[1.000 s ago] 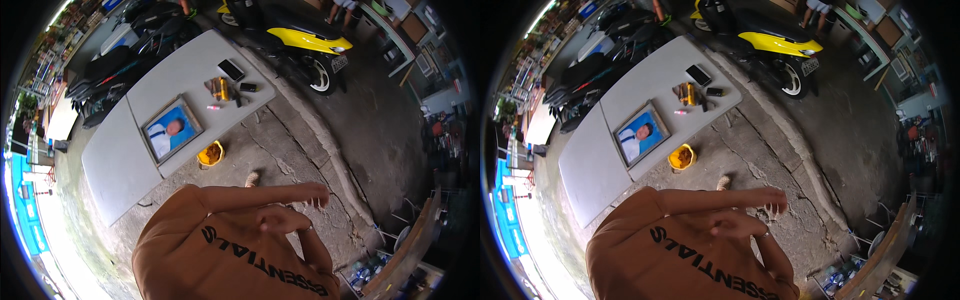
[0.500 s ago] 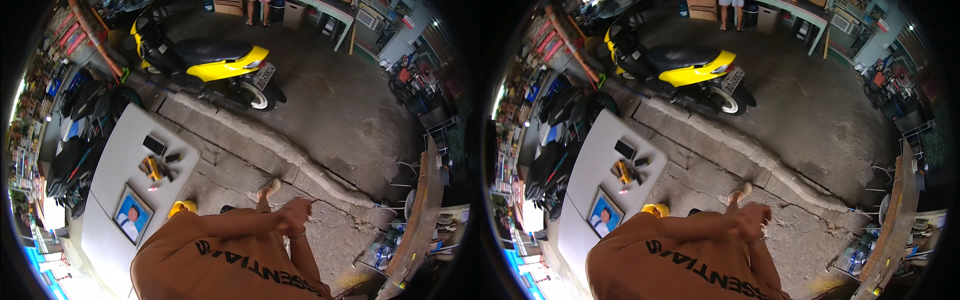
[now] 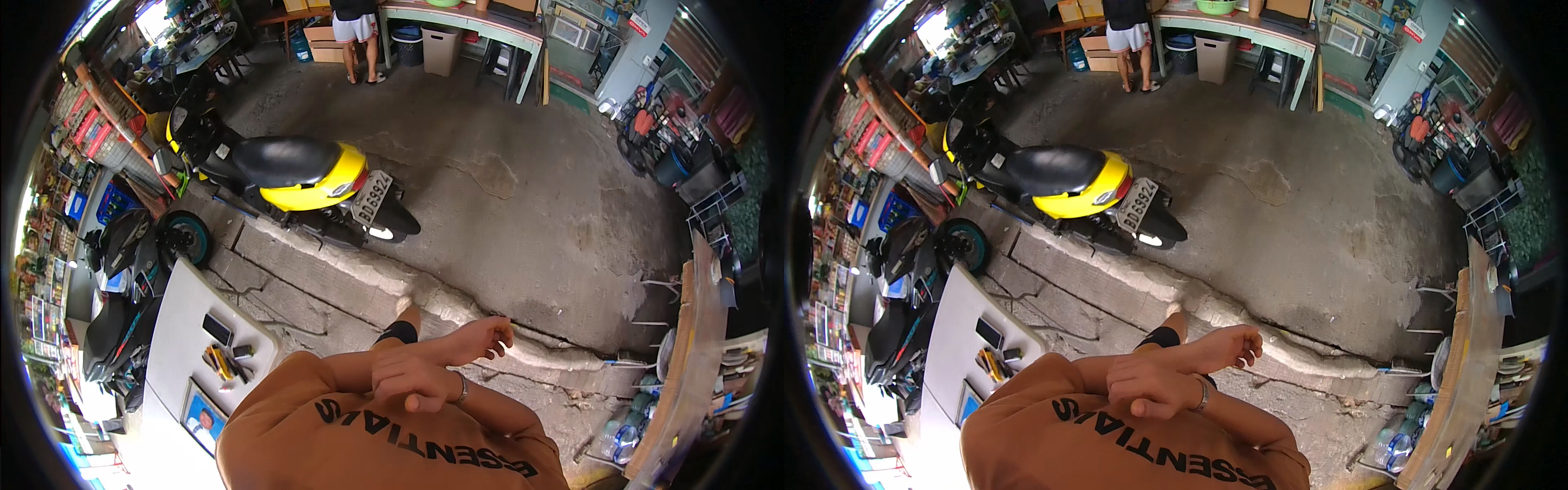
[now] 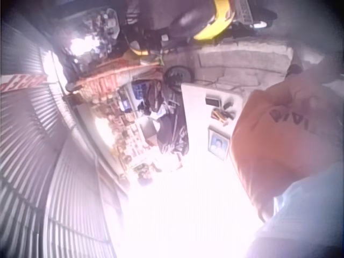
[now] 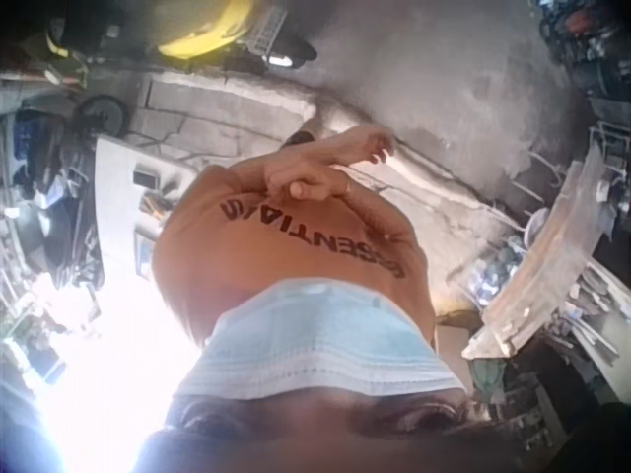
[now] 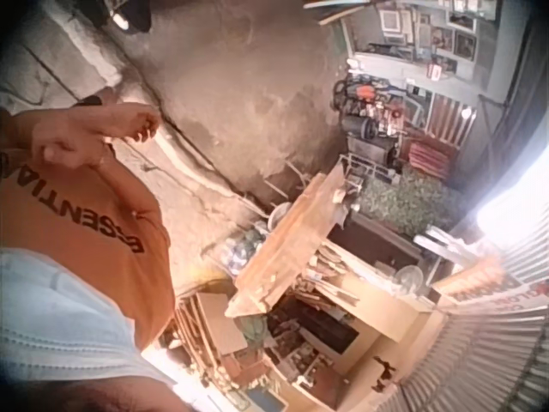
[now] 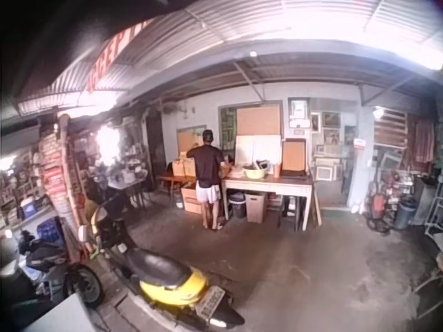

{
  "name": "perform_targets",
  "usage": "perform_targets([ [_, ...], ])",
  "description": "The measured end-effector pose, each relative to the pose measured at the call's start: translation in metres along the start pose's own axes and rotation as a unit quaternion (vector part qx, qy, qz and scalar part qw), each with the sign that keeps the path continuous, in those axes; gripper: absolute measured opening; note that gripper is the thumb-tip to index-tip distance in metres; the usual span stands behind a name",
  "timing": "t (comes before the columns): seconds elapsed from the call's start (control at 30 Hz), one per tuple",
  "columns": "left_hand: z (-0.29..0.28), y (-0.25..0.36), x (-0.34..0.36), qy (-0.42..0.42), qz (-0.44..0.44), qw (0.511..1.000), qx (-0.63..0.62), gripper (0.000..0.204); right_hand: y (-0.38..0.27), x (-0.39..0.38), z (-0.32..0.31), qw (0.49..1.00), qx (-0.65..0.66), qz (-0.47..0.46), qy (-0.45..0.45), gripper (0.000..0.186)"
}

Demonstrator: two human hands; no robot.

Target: The person picks up a framed portrait and hands it to another person. They then move outside to a wooden frame resting on a fan and use a spray gun to apply a coat of paint to the frame.

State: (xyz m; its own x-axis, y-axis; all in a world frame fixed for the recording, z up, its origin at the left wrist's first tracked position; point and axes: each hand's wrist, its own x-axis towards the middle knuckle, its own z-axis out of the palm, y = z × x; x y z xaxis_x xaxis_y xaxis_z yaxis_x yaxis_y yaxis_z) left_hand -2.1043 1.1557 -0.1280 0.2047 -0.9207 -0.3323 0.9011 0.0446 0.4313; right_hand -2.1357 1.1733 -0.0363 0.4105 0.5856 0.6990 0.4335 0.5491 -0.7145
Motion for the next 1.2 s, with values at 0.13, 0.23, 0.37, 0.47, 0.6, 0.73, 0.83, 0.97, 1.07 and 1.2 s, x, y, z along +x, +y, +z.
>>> perform_targets([
  [0.13, -0.001, 0.085, 0.030, -0.097, -0.020, 0.990, 0.104, 0.034, 0.030, -0.020, -0.085, 0.941, 0.264, 0.197, -0.078, 0.065],
  [0.23, -0.028, 0.135, 0.060, -0.129, -0.026, 0.969, 0.210, 0.037, 0.062, -0.035, -0.152, 0.917, 0.293, 0.257, -0.081, 0.068],
  [0.37, -0.107, 0.181, 0.134, -0.058, -0.053, 0.991, 0.109, 0.036, 0.084, -0.065, -0.245, 0.902, 0.242, 0.357, -0.006, 0.070],
  [0.47, -0.140, 0.242, 0.175, 0.056, -0.068, 0.995, 0.048, 0.035, 0.083, -0.080, -0.320, 0.895, 0.155, 0.406, 0.101, 0.060],
  [0.6, -0.140, 0.317, 0.213, 0.114, 0.006, 0.993, -0.016, 0.031, 0.034, -0.042, -0.410, 0.868, -0.261, 0.295, 0.302, 0.048],
  [0.73, -0.133, 0.343, 0.263, 0.077, 0.054, 0.995, -0.037, 0.033, 0.039, 0.018, -0.495, 0.811, -0.510, 0.084, 0.274, 0.036],
  [0.83, -0.121, 0.357, 0.305, 0.068, 0.020, 0.997, -0.019, 0.037, 0.061, 0.037, -0.530, 0.837, -0.526, 0.070, 0.130, 0.033],
  [0.97, -0.116, 0.411, 0.331, 0.113, -0.074, 0.991, -0.025, 0.033, 0.058, 0.076, -0.569, 0.915, -0.394, -0.006, 0.084, 0.034],
  [1.07, -0.113, 0.461, 0.352, 0.027, -0.053, 0.995, -0.086, 0.032, 0.077, 0.064, -0.615, 0.928, -0.364, 0.005, 0.077, 0.034],
  [1.2, -0.117, 0.520, 0.408, -0.015, -0.016, 0.999, -0.035, 0.034, 0.093, 0.058, -0.683, 0.979, -0.197, 0.000, 0.050, 0.040],
])
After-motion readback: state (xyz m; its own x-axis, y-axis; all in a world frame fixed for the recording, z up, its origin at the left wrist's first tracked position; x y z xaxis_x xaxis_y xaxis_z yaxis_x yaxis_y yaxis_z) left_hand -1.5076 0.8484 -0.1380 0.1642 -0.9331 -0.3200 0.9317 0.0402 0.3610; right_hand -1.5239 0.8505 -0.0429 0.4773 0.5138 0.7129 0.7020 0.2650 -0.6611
